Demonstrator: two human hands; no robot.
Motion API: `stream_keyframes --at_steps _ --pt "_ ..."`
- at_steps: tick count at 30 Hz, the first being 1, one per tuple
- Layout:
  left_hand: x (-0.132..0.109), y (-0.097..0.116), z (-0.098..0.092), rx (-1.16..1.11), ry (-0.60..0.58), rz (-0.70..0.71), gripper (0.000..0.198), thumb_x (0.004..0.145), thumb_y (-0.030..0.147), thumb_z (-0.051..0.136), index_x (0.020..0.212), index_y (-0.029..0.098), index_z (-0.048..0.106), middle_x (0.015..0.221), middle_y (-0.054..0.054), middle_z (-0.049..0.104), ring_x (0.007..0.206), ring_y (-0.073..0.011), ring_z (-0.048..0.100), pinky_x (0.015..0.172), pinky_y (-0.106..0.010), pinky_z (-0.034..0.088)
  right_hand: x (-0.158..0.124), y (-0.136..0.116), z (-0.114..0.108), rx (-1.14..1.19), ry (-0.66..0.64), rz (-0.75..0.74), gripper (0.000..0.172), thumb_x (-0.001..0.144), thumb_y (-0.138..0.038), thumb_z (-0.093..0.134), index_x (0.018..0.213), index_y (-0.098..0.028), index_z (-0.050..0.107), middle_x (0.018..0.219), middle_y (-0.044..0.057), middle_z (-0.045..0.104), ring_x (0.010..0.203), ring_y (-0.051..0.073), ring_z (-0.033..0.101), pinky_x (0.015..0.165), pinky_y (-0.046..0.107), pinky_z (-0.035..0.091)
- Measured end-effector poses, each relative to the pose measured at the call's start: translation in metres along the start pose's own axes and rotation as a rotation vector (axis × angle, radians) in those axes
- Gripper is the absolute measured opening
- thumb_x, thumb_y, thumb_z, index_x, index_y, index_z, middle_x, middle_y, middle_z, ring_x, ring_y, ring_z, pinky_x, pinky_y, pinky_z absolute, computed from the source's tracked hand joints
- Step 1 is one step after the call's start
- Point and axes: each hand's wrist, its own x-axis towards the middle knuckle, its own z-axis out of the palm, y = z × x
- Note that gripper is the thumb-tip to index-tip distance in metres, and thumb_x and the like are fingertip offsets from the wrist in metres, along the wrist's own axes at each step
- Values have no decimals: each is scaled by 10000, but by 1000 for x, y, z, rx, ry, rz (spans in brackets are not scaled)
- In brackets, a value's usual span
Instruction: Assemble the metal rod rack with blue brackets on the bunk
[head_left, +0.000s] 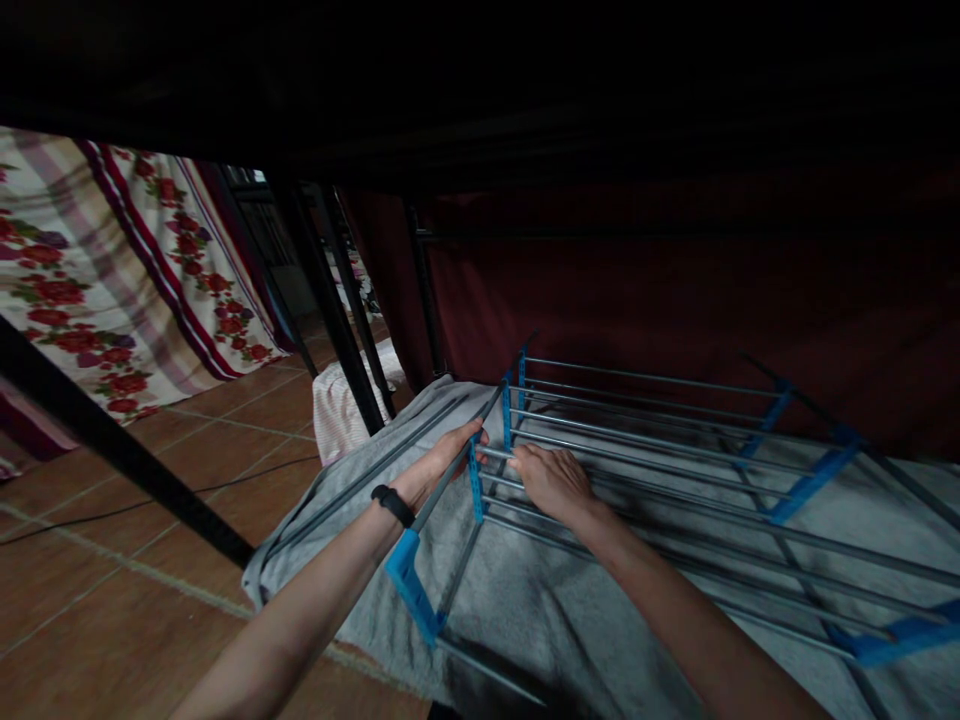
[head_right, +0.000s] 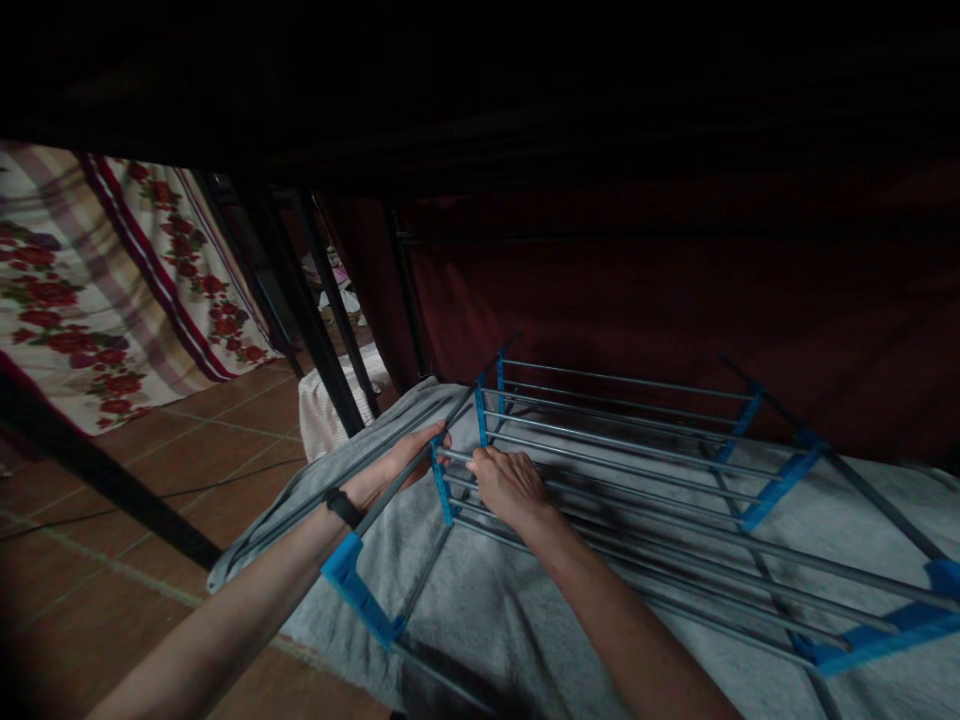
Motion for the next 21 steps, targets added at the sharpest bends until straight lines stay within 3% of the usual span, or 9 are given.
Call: stream_keyframes --at_steps 5,8,11,21 --pt "2 1 -1 -54 -11 -83 326 844 528 551 747 223 606 574 -8 529 579 -184 567 606 -334 475 -10 -4 10 -60 160 -28 316 1019 -328 352 1248 -220 540 1106 75 653 1021 196 584 852 327 382" --pt "2 0 -4 -32 -22 -64 349 837 547 555 773 210 618 593 -15 573 576 -179 577 595 -315 475 -15 -5 18 -93 242 0 308 1016 -322 355 1211 -203 562 1095 87 639 1019 204 558 889 339 373" --pt "2 0 -6 -6 -35 -72 377 839 575 539 802 210 627 606 -22 606 567 -182 583 571 -306 473 -15 -3 21 -79 219 26 315 1024 -319 317 1076 -216 609 1044 69 640 984 193 564 845 319 387" --pt "11 -9 -13 36 -64 -20 408 850 580 518 806 189 626 561 -14 568 586 -193 599 586 -301 467 -8 2 10 -34 58 24 337 1030 -341 281 1047 -228 599 1048 51 658 934 177 634 704 283 404"
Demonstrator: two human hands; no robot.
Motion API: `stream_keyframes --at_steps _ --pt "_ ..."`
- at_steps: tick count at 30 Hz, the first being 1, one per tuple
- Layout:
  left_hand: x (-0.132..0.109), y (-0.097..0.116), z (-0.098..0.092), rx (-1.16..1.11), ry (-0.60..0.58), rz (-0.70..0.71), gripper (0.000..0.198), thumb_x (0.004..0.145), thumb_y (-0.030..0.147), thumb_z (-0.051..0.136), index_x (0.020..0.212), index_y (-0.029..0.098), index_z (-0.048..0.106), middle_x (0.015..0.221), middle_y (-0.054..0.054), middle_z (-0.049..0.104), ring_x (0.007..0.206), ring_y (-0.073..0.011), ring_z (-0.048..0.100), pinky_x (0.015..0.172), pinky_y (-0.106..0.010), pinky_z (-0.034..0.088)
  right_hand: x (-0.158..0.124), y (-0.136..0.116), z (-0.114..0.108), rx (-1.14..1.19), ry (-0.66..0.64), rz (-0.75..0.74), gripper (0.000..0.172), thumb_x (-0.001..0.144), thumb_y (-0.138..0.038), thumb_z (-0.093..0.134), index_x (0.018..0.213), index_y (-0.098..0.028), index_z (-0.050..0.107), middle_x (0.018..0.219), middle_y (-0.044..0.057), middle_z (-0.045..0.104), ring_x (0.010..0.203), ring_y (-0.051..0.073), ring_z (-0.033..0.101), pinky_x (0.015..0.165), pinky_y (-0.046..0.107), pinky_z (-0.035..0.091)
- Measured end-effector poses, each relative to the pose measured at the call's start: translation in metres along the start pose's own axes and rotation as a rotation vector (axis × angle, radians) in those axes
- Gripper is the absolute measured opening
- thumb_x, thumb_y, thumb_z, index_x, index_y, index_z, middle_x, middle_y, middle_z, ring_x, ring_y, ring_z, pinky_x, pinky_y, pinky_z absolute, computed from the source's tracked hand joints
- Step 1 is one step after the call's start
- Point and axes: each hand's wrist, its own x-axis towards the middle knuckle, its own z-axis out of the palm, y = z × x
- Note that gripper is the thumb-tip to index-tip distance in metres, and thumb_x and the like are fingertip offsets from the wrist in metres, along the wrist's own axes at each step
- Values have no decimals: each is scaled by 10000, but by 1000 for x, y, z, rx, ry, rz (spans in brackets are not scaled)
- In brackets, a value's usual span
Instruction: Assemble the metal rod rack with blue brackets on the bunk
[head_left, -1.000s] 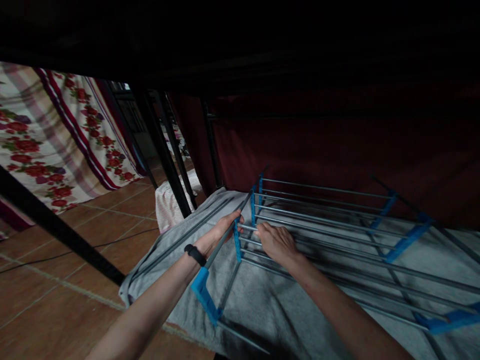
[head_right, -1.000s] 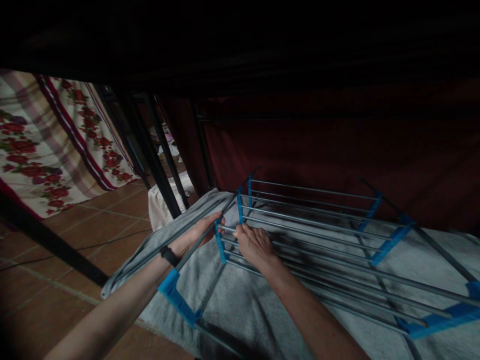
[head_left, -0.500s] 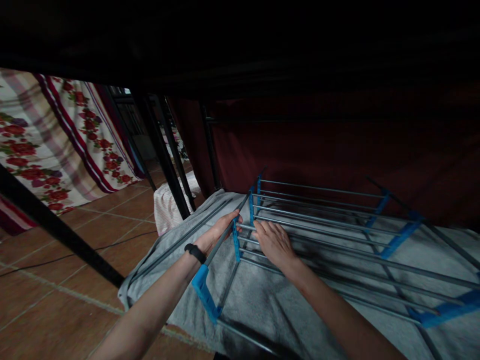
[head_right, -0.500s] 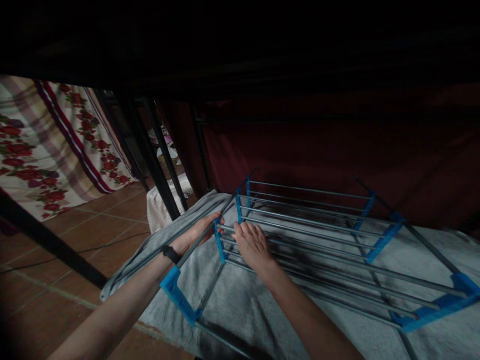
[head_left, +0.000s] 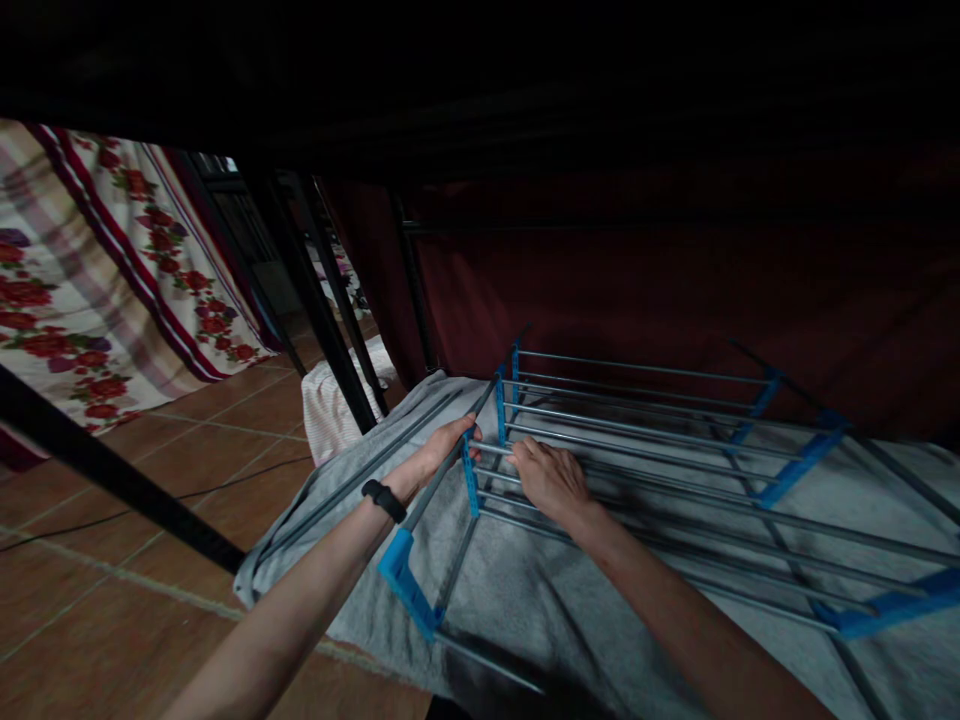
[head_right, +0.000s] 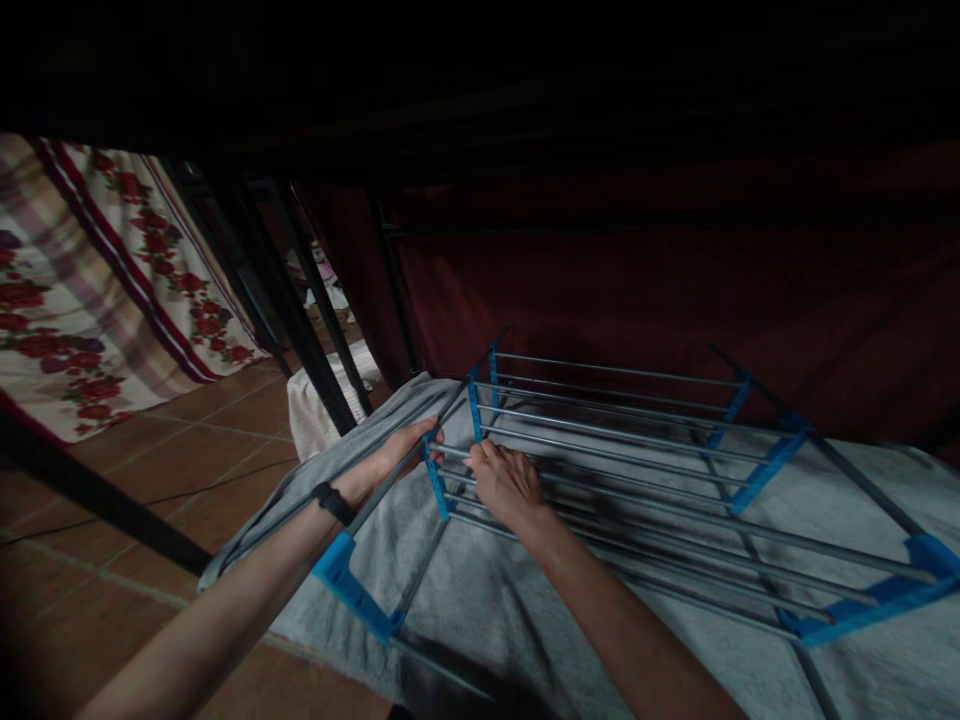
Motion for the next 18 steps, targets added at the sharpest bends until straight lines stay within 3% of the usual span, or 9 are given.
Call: stream_keyframes --at_steps 8,14,18 --pt "2 -1 -1 5 -7 10 421 847 587 520 801 183 627 571 -18 572 568 -185 592 601 -308 479 0 0 1 -10 12 -10 344 1029 -343 283 1056 -218 603 1030 60 662 885 184 639 726 309 408" --pt "1 3 0 39 -1 8 398 850 580 505 802 214 655 586 -17 600 581 -190 605 612 -313 496 -14 -1 4 -57 217 -18 324 1005 -359 389 1225 -184 550 1104 97 632 1008 213 558 900 353 365" --pt "-1 6 1 56 21 26 361 835 561 530 918 240 671 635 -15 634 605 -204 625 601 -326 511 -20 5 9 -63 223 17 267 1017 -308 356 1043 -202 600 1010 69 633 952 203 548 874 347 357"
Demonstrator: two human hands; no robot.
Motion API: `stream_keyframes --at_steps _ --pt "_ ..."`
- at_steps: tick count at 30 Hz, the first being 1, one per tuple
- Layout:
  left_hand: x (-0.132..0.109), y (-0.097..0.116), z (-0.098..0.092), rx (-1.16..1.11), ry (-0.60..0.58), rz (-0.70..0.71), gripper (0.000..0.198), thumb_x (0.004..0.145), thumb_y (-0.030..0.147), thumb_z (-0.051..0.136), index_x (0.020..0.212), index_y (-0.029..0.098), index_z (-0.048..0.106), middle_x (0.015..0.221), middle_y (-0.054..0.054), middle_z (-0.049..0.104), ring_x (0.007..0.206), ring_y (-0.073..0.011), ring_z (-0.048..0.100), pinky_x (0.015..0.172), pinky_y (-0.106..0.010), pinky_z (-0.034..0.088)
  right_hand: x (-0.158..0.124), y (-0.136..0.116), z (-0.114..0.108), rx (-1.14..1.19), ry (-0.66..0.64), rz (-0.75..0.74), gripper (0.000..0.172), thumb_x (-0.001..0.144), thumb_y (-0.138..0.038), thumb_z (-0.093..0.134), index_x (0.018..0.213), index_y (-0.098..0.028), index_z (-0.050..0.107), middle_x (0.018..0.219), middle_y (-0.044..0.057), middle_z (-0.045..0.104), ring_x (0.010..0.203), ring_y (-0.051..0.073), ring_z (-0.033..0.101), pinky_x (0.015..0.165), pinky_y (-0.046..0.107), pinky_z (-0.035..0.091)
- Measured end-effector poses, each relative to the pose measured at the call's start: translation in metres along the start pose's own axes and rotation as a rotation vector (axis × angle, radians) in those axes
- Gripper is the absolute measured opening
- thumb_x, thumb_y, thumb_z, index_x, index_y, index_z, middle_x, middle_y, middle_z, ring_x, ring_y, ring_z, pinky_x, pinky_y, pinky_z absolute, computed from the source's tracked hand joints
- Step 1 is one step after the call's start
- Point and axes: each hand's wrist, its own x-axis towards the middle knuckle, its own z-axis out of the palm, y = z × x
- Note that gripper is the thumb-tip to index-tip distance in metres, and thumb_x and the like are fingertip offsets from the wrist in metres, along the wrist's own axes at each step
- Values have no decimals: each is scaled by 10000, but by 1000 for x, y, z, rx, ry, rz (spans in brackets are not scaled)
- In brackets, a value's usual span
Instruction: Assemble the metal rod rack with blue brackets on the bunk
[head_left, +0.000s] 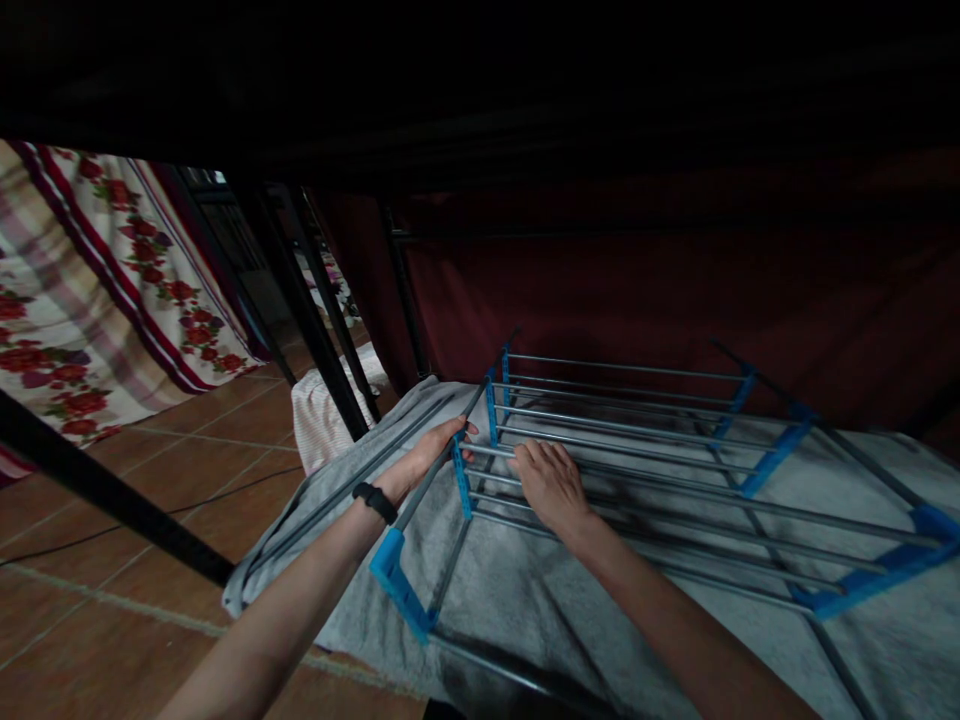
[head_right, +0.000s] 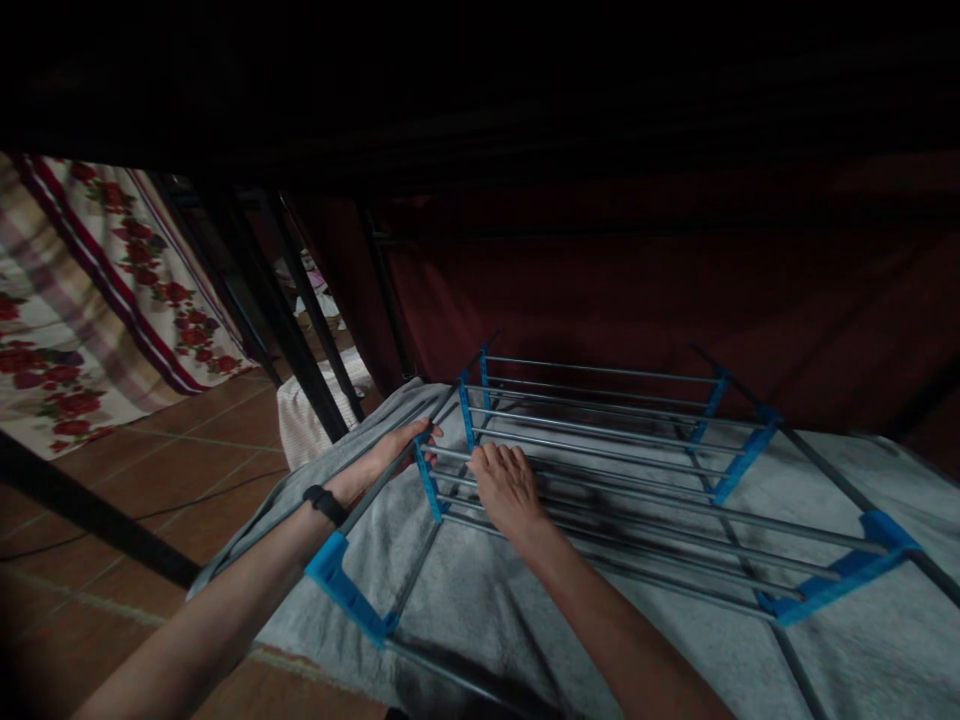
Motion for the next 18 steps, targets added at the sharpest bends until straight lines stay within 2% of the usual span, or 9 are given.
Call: stream_keyframes --at_steps 2,11,15,18 --pt "-1 2 1 -1 5 8 352 829 544 543 961 242 668 660 -17 644 627 -212 642 608 -330 522 1 4 2 12 -30 -23 268 1021 -291 345 1007 -210 600 988 56 631 943 191 552 850 328 364" --pt "-5 10 3 -18 30 -31 345 812 526 573 917 214 673 685 -9 645 639 -197 650 614 -312 548 10 9 1 67 -126 -40 279 1021 -291 345 1000 -220 613 1014 46 646 987 172 577 841 286 406" --pt "-6 17 7 -26 48 -71 336 759 517 642 875 204 671 631 22 648 602 -174 645 590 -287 554 12 10 6 75 -94 -57 280 1019 -315 355 1006 -211 614 1005 44 650 947 176 587 812 296 429" --pt "-7 23 9 25 66 -102 364 721 553 669 856 215 658 606 84 656 599 -139 637 611 -256 561 13 13 7 70 -43 -109 313 1027 -343 327 1014 -196 603 1000 44 649 926 179 585 802 312 436"
